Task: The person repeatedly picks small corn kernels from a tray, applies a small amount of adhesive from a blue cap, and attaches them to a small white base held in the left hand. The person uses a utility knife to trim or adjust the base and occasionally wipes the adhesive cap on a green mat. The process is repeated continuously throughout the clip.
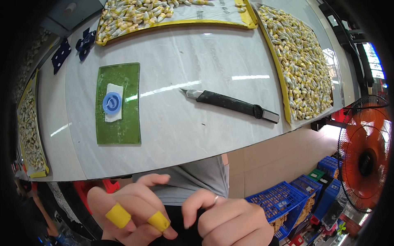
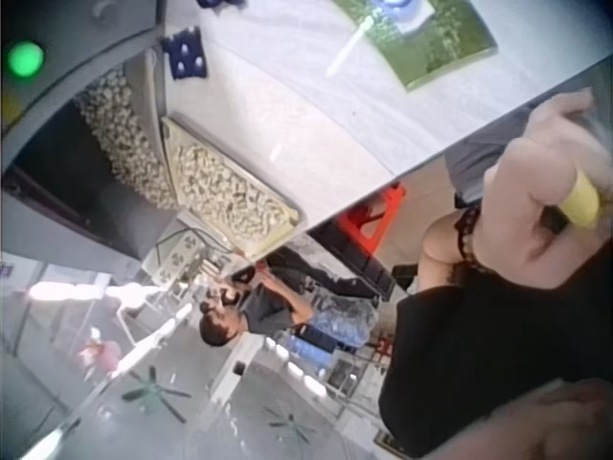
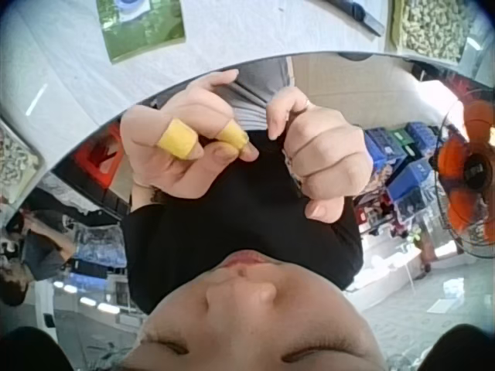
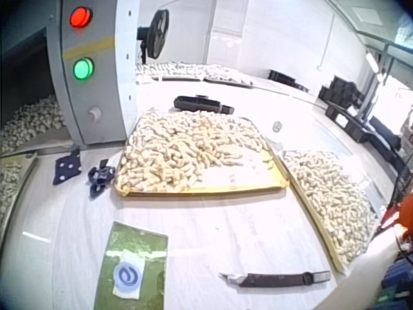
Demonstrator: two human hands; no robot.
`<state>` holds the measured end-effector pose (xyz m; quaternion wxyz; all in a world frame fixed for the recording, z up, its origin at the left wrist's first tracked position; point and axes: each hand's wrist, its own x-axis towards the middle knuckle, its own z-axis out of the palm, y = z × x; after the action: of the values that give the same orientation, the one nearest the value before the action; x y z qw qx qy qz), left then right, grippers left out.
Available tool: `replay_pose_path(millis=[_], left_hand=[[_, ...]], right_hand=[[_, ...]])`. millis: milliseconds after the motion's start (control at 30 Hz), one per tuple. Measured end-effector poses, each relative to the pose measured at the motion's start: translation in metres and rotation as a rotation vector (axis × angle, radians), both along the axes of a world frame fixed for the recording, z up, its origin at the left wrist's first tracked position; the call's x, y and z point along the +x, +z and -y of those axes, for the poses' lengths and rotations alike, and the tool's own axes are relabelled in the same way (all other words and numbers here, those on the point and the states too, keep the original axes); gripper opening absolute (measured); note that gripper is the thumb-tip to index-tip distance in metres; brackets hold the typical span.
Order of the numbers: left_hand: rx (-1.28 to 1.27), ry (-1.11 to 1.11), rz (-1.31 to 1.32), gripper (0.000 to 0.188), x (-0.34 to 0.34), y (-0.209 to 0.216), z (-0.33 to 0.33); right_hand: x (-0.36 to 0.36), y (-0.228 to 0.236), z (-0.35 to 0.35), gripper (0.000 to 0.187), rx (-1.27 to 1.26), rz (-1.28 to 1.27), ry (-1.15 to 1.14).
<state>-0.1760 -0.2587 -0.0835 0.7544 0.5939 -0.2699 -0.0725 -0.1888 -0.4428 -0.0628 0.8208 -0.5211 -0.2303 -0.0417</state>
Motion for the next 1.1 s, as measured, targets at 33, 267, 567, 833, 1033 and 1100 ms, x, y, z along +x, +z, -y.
replay_pose_path(millis=[33,267,567,833,1033,1100], left_hand=[[0.06,0.05,0.064,0.015,-0.003,-0.001,0.0],[0.285,0.34,0.358,0.019,-0.019,0.001,0.004],[0.498,0.407,0.039,0.019,-0.04,0.023,0.007],[0.516,0.434,0.322,0.012,-0.033,0.014,0.008],[0.521,0.321,0.43,0.023,-0.025,0.016,0.0],[0.512,0.339,0.392,0.017,-0.026,0.015,0.002]], right_hand=[[-0.003,-0.001,0.002,0.018,-0.116,0.016,-0.087],[0.0,0.01,0.022,0.027,-0.803,0.058,-0.064],[-0.002,0.022,0.006,0.012,-0.941,0.066,-0.171],[-0.003,0.021,0.001,0.007,-0.997,0.084,-0.275],[0.004,0.022,0.015,0.009,-0.886,-0.011,-0.072],[0.006,0.021,0.017,0.011,-0.852,-0.031,-0.027]])
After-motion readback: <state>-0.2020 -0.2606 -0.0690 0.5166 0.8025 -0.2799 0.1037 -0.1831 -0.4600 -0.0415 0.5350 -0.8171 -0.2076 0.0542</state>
